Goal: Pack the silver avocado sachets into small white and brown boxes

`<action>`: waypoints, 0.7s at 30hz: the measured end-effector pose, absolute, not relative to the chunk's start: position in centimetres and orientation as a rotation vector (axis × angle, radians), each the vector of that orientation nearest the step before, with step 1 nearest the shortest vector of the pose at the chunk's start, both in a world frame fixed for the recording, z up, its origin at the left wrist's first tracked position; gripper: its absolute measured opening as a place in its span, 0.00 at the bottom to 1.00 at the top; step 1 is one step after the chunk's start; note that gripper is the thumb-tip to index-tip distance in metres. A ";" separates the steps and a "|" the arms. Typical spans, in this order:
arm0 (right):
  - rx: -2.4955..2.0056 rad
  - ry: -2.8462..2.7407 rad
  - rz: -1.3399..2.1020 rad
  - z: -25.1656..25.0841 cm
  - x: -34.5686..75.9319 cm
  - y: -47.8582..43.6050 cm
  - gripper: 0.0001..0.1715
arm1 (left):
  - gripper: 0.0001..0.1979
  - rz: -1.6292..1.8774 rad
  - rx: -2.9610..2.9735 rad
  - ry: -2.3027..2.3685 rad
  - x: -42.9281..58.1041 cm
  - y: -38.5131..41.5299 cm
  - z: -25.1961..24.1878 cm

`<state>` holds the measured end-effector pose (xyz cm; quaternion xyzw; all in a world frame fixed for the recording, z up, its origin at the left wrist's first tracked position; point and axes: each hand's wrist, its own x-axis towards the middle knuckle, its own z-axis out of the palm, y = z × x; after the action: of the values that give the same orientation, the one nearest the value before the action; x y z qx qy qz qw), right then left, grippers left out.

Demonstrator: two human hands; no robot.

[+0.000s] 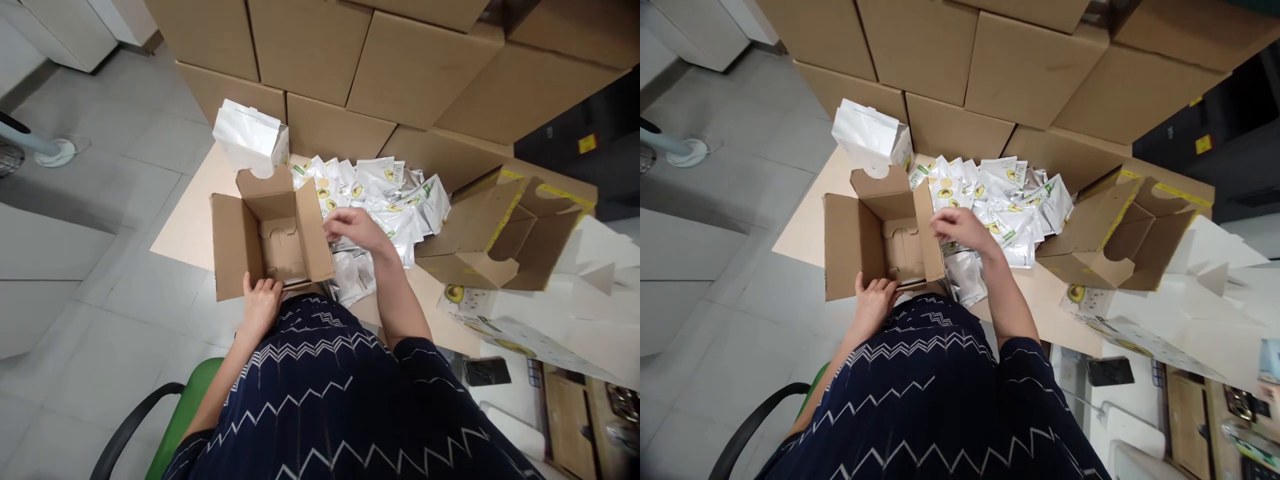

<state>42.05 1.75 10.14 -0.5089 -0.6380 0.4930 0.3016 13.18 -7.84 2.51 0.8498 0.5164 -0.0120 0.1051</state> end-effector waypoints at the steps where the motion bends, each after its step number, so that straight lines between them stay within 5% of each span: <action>1: -1.500 -1.625 1.163 9.7 43.8 1.5 0.17 | 0.16 -0.045 2.507 1.509 13.2 -7.8 2.5; 5: -2.086 -1.843 0.902 4.9 46.9 -0.4 0.10 | 0.15 -0.061 2.530 1.489 13.2 -7.6 2.4; 10: -2.176 -2.543 0.861 -2.2 44.1 -2.9 0.42 | 0.15 -0.075 2.547 1.480 13.2 -7.6 2.3; 16: -2.198 -2.649 0.569 -3.8 42.0 -2.9 0.23 | 0.14 -0.068 2.550 1.478 13.2 -7.7 2.2; 21: -2.217 -2.716 0.916 -1.0 43.2 -1.9 0.16 | 0.14 -0.056 2.569 1.487 13.3 -7.8 2.3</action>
<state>43.21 -1.89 -1.03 -0.5940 -0.7280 0.2455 -0.2387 13.30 -7.77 2.29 0.8621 0.4989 -0.0186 0.0865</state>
